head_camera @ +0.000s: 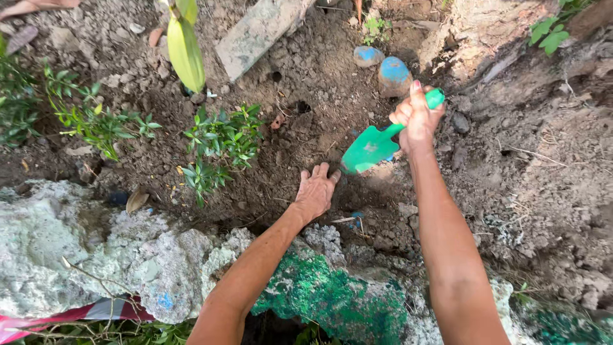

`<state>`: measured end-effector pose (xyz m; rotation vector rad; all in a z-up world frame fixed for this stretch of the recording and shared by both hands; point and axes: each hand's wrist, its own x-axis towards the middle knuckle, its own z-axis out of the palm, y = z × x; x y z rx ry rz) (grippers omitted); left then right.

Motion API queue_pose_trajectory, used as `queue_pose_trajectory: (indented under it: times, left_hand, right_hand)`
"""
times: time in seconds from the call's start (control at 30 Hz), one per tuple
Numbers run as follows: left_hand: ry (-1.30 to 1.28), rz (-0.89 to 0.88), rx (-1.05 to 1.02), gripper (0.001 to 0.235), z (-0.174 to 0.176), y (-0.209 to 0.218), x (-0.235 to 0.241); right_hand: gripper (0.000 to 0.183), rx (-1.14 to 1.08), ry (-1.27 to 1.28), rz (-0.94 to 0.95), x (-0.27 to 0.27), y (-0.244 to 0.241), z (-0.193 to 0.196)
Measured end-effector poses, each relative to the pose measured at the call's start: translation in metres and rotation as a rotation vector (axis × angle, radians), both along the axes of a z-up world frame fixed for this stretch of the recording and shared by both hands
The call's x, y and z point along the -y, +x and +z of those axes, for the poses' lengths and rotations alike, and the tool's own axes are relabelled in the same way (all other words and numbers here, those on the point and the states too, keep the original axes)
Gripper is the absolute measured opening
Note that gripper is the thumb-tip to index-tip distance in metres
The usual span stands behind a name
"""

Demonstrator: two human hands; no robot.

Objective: The person digs small holes in a dirt patch using a green hand trowel and places small green leafy plants into the soil by hand.

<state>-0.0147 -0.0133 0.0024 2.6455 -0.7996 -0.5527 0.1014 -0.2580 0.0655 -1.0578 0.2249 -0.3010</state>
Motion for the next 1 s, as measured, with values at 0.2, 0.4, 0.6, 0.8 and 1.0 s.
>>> queue_pose_trajectory:
  times: [0.2, 0.4, 0.6, 0.8, 1.0]
  left_hand:
    - [0.115, 0.046, 0.026, 0.082, -0.013, 0.002, 0.013]
    - [0.163, -0.048, 0.195, 0.033, -0.028, 0.001, 0.012]
    - [0.159, -0.041, 0.141, 0.032, -0.022, 0.004, 0.008]
    - [0.152, 0.000, 0.164, 0.037, -0.020, 0.008, 0.007]
    - [0.052, 0.063, 0.083, 0.045, -0.024, 0.014, 0.001]
  right_hand:
    - [0.032, -0.089, 0.014, -0.008, -0.003, 0.005, 0.013]
    - [0.031, 0.147, -0.301, -0.047, -0.051, -0.096, 0.015]
    - [0.017, 0.347, -0.836, 0.092, -0.076, -0.165, -0.003]
    - [0.017, 0.287, -0.439, -0.131, -0.073, -0.131, 0.039]
    - [0.019, 0.481, -0.537, -0.080, -0.091, -0.134, 0.042]
